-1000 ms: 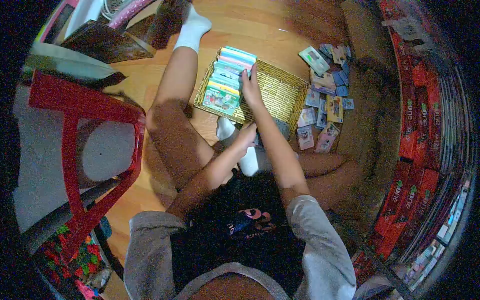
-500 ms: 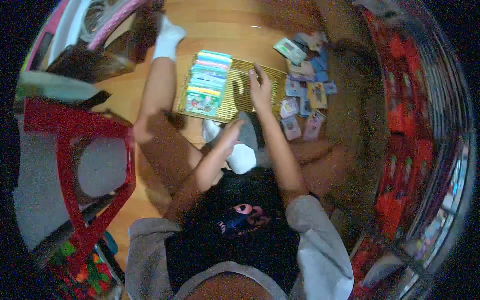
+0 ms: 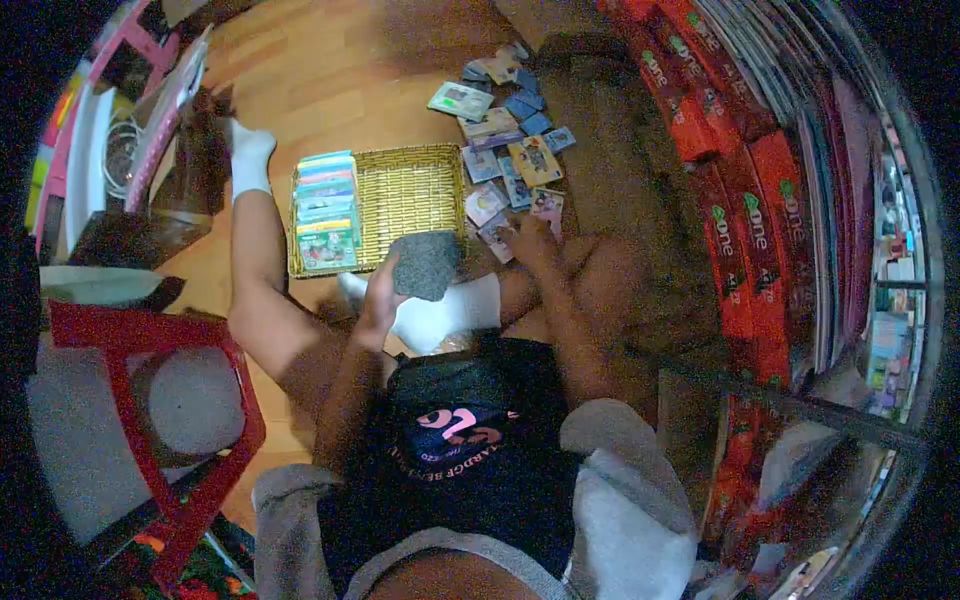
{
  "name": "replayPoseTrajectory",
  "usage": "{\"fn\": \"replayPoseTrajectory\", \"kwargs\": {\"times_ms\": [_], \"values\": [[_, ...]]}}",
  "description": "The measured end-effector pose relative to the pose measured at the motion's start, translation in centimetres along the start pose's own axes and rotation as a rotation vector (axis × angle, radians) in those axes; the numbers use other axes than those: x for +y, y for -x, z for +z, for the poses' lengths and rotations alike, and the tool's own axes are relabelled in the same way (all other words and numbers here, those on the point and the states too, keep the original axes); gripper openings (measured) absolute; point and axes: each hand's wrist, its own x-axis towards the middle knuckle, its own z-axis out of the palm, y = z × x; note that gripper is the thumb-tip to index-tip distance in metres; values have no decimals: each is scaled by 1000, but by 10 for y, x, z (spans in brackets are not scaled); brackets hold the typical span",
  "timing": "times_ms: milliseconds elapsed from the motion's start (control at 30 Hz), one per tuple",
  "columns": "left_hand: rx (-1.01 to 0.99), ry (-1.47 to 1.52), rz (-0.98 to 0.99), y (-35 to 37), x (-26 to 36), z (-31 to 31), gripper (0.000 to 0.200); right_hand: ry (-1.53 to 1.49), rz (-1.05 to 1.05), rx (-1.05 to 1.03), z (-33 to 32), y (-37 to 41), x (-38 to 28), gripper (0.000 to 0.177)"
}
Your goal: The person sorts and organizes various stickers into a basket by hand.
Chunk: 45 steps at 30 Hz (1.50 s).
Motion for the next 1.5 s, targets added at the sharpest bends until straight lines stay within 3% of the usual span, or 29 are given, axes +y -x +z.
{"fn": "replayPoseTrajectory", "kwargs": {"times_ms": [67, 133, 267, 333, 367, 433, 500, 567, 600, 700, 767, 833, 933, 967, 1000, 1033, 1100, 1200, 1233, 1300, 1367, 1500], "values": [[50, -12, -21, 8, 9, 8, 45, 30, -25, 26, -1, -1, -14, 45], [114, 35, -60, 7, 9, 8, 44, -86, 102, 180, -3, -7, -26, 57], [255, -209, -90, 19, 27, 26, 40, -157, 115, 296, -29, -35, -22, 69], [271, -223, -74, 21, 29, 30, 39, 179, -27, 463, -33, -62, 4, 72], [288, -218, -66, 22, 29, 30, 39, 167, -36, 457, -32, -66, 12, 72], [234, -185, -8, 35, 36, 41, 39, 209, -63, 508, -28, -74, 22, 75], [132, -96, 30, 32, 33, 35, 39, 41, -105, 411, -14, -83, 34, 77], [119, -73, 32, 40, 41, 44, 39, 241, -90, 522, 2, -91, 39, 80], [158, -61, 14, 43, 43, 48, 39, 178, 90, 314, -6, -86, 25, 81], [128, -54, -24, 42, 44, 42, 37, 97, 179, 275, -32, -68, 3, 73], [37, 91, 83, 28, 31, 28, 40, 99, 157, 268, -35, -65, 4, 69], [75, 117, 74, 34, 36, 41, 39, 103, 140, 258, -41, -53, -5, 65], [115, 122, 68, 42, 45, 52, 37, -394, 21, 316, -32, -28, -25, 53], [118, 133, 66, 32, 38, 41, 37, -496, -149, 268, -21, -24, -25, 53], [-18, 196, 82, 17, 24, 24, 36, -598, -317, 214, -11, -16, -27, 54], [-153, 260, 99, 10, 14, 13, 36, -473, -396, 210, -1, 2, -36, 55], [99, 106, 45, 35, 32, 41, 37, -399, -545, 150, 25, 37, -58, 60], [-199, 316, 246, 22, 22, 36, 39, -360, -498, 64, 20, 76, -97, 60], [-248, 323, 190, 26, 27, 37, 40, -329, -494, -2, 20, 79, -102, 60], [-260, 323, 188, 29, 29, 37, 40, -299, -494, -85, 29, 83, -105, 61], [-247, 319, 211, 28, 26, 34, 40, -243, -512, -15, 38, 80, -104, 59], [-212, 318, 143, 35, 33, 44, 37, -306, -361, -17, 45, 59, -102, 56]]}}
